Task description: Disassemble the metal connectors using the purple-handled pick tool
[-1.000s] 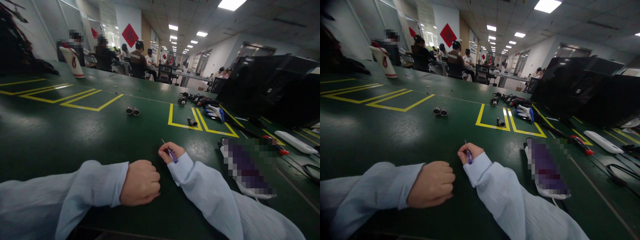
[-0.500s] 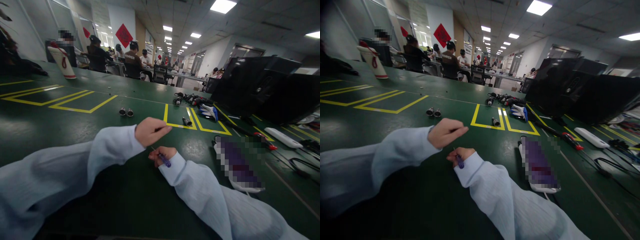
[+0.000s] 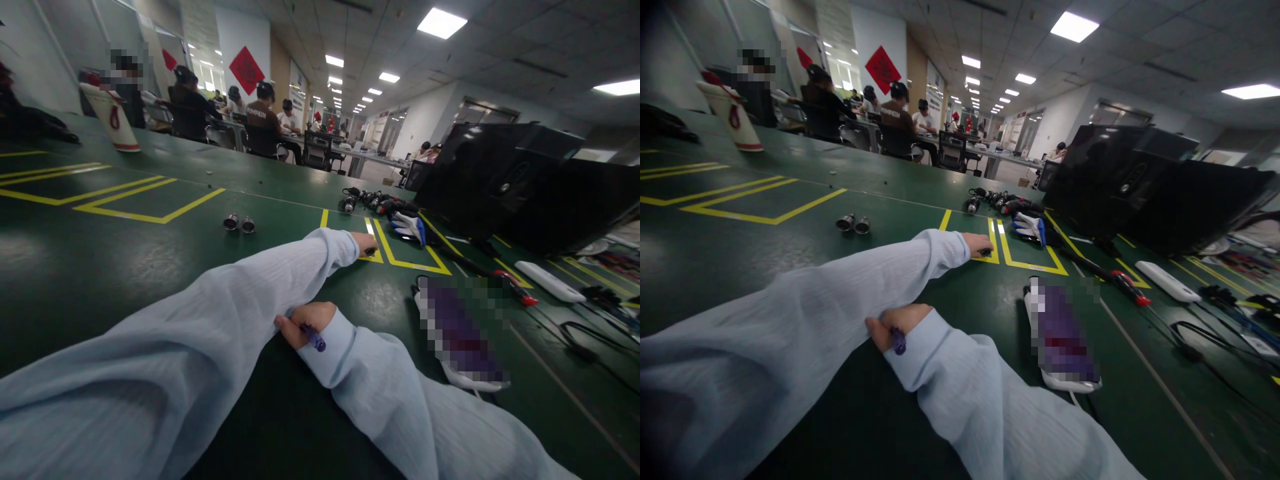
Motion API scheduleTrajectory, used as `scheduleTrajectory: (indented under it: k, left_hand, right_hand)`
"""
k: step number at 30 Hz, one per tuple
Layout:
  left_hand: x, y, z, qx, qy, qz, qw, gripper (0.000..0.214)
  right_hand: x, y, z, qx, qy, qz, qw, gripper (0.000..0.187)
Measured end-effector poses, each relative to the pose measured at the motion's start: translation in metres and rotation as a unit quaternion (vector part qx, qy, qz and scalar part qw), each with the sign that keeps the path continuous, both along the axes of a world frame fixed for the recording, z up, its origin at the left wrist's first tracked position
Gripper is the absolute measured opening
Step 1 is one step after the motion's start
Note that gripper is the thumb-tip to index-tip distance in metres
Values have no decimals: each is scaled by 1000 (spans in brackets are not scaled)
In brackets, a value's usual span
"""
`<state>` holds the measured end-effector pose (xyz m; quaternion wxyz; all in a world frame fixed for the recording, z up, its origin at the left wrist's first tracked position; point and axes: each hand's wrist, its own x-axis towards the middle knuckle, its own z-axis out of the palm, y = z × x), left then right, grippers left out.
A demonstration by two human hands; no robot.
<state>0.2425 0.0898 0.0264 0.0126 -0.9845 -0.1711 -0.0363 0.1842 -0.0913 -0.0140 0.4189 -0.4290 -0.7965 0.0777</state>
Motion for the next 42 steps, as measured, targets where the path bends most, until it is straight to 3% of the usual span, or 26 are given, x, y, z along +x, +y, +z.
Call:
scheduleTrajectory:
  k: [5,9,12,16,20,23,27,32,38,42]
  left_hand:
    - [-28,-16,-5,-9,-22,-5,1000,37]
    - [-81,-35,-11,-23,-64,-11,998,35]
    - [-131,-53,-18,-58,-185,-14,981,30]
    - [-193,-80,-20,-73,-188,-10,979,27]
    - [-229,-99,-10,-79,-95,2,992,26]
    - [-236,-109,0,-32,-20,10,999,29]
    - [-231,-117,9,50,35,3,998,30]
    - [-225,-125,13,114,24,-9,993,24]
    - [-228,-127,15,120,20,30,992,25]
    - [-241,-112,15,58,-1,47,997,33]
  right_hand:
    - [2,-2,1,37,11,35,999,33]
    - [4,-7,7,62,24,75,995,32]
    - [3,-17,15,78,40,85,992,34]
    - [3,-29,26,11,128,22,992,41]
    - [8,-24,25,-110,273,-78,952,45]
    - [12,-12,17,-181,359,-108,909,45]
    - [10,-2,13,-260,419,-70,867,45]
    - [4,-1,17,-320,410,-31,853,39]
    - [6,3,14,-328,443,-19,834,50]
    - [10,7,13,-352,443,-23,824,25]
